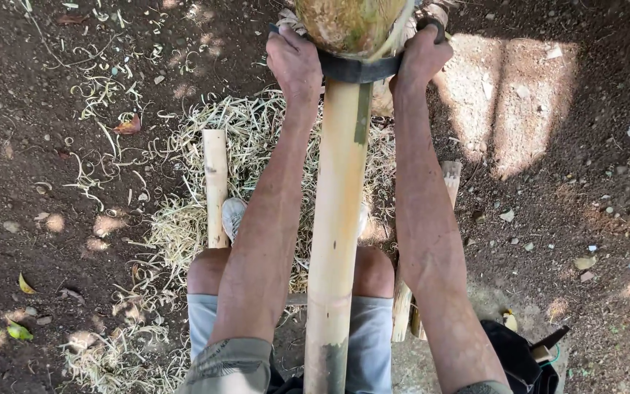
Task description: Shaving the outer layer of a bamboo pole using a drawknife-like tool.
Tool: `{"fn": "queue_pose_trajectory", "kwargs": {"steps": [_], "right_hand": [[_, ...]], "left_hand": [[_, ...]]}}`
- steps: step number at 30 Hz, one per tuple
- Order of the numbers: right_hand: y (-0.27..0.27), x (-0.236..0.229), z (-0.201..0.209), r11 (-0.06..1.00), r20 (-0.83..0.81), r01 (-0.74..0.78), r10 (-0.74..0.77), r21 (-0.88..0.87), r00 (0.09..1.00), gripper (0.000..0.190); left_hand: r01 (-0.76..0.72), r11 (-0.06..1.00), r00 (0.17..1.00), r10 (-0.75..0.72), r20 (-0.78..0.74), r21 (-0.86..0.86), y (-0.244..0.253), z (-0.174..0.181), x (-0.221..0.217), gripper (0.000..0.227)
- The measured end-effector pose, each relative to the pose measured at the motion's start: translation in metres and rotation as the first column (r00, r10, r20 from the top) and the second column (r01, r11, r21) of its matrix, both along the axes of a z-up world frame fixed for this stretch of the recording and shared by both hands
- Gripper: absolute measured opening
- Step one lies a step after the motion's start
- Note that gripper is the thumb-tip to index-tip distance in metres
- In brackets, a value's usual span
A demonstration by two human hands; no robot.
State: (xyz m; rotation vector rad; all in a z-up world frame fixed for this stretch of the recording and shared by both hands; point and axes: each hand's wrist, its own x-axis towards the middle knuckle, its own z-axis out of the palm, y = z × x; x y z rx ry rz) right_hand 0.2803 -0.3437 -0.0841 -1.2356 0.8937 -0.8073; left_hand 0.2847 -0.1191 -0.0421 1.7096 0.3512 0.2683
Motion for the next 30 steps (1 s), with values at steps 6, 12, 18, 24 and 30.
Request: {"fn": "queue_pose_trajectory", "kwargs": {"steps": [6,12,18,24,30], "right_hand": [[-0.005,0.006,0.001,0.997,0.031,-0.078,0.078,0.012,0.996,0.017],[0.01,-0.027,0.01,0.991,0.043,-0.129,0.127,0.042,0.991,0.008],[0.045,-0.075,0.024,0.995,-0.175,-0.038,0.053,0.087,0.983,0.01],[0.081,-0.158,0.02,0.999,-0.057,-0.043,0.042,-0.026,0.997,0.02],[0.111,-0.2,0.031,0.991,0.061,-0.052,0.045,0.125,0.997,0.022]], "left_hand": [[0.005,0.994,1.0,-0.007,-0.017,-0.109,0.0,0.003,-0.006,0.038],[0.076,0.997,0.98,-0.072,-0.186,0.018,0.013,0.009,-0.012,0.041],[0.063,0.995,0.98,-0.047,-0.194,0.076,0.029,0.006,-0.064,0.043],[0.151,0.988,0.988,-0.15,-0.028,0.026,0.06,-0.001,-0.138,0.036],[0.165,0.986,0.979,-0.159,0.131,-0.039,0.076,0.009,-0.188,0.029]]}}
